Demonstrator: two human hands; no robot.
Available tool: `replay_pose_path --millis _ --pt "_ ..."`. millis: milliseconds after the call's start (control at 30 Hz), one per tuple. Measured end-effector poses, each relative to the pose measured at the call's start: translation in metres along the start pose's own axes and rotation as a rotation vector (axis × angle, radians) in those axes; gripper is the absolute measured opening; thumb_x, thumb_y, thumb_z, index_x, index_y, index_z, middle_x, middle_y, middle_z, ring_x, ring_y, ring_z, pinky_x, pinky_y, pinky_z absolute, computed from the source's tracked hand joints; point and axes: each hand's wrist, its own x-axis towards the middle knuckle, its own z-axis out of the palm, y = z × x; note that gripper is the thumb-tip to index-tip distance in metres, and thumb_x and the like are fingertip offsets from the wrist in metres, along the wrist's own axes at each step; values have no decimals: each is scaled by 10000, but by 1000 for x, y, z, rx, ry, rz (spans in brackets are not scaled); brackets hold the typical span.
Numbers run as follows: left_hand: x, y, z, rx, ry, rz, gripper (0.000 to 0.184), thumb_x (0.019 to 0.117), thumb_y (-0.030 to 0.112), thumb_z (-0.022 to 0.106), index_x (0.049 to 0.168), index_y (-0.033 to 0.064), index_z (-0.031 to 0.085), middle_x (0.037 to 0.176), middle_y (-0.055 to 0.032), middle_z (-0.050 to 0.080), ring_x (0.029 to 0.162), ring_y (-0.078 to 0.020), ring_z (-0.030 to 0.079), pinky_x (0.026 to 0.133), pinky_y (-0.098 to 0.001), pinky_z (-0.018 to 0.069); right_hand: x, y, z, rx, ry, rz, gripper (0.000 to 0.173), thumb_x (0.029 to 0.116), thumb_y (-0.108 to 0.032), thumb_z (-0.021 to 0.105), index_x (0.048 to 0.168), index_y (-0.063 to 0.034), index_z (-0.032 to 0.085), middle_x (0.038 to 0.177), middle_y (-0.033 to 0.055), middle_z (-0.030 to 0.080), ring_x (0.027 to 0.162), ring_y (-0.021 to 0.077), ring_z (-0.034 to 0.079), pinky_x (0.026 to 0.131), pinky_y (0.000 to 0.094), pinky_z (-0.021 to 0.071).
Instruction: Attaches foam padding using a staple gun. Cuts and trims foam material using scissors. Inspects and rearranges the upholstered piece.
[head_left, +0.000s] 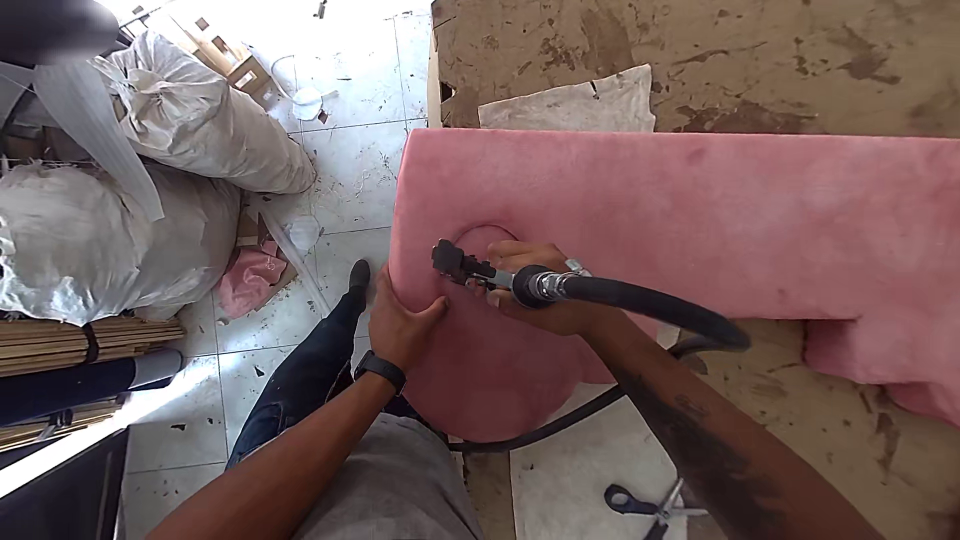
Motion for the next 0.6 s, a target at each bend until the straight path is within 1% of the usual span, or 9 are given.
replay_pose_path --millis 133,200,267,333,367,433,533,600 --pt "-2 -1 1 -7 4 14 1184 640 659 870 1585 242 291 1254 -90 676 1083 -250 693 899 -563 583 -6 -7 -2 34 -5 35 175 914 -263 675 819 -117 697 853 -1 644 799 88 604 680 255 517" --pt "-2 0 0 -9 9 18 1186 636 657 868 1585 236 295 1269 -85 669 1101 -249 686 912 -560 579 -8 -10 -1 50 -22 24 193 927 -281 663 841 -115 707 863 -7 649 812 83 607 697 247 524" --pt "-1 0 0 1 10 13 1183 634 654 867 1584 238 298 1276 -84 666 1104 -252 685 913 -568 575 -7 -9 2 38 -34 7 221 928 -306 655 816 -121 697 838 -11 641 802 84 604 683 254 519" --pt "-1 -1 3 1 16 15 1147 642 641 870 1562 228 324 1256 -79 674 1093 -250 688 897 -573 579 -4 -5 4 9 -52 -31 285 936 -331 654 749 -116 661 796 -1 604 751 88 585 611 256 490" --pt "-1 -2 3 3 21 21 1134 648 639 867 1557 229 329 1260 -70 672 1100 -242 686 899 -570 580 -3 -3 4 1 -62 -49 286 929 -319 651 734 -110 649 789 6 586 734 90 572 586 257 471" --pt "-2 -2 3 4 38 40 1134 648 649 857 1562 234 328 1292 -61 659 1124 -232 678 908 -566 580 -4 -4 3 22 -64 -37 288 934 -317 649 731 -112 645 790 6 584 736 89 570 587 251 468" --pt "-12 -3 0 5 35 65 1215 658 664 847 1618 227 244 1447 -86 566 1237 -249 626 974 -565 558 -11 -9 0 60 -84 -12 248 935 -315 650 796 -115 698 835 -4 634 784 83 599 643 248 512" --pt "-23 -8 -1 8 26 51 1288 618 668 867 1633 228 208 1464 -92 549 1251 -255 615 981 -561 556 -12 -5 2 48 -110 -64 299 943 -347 645 751 -120 667 807 -7 596 753 82 574 602 247 476"
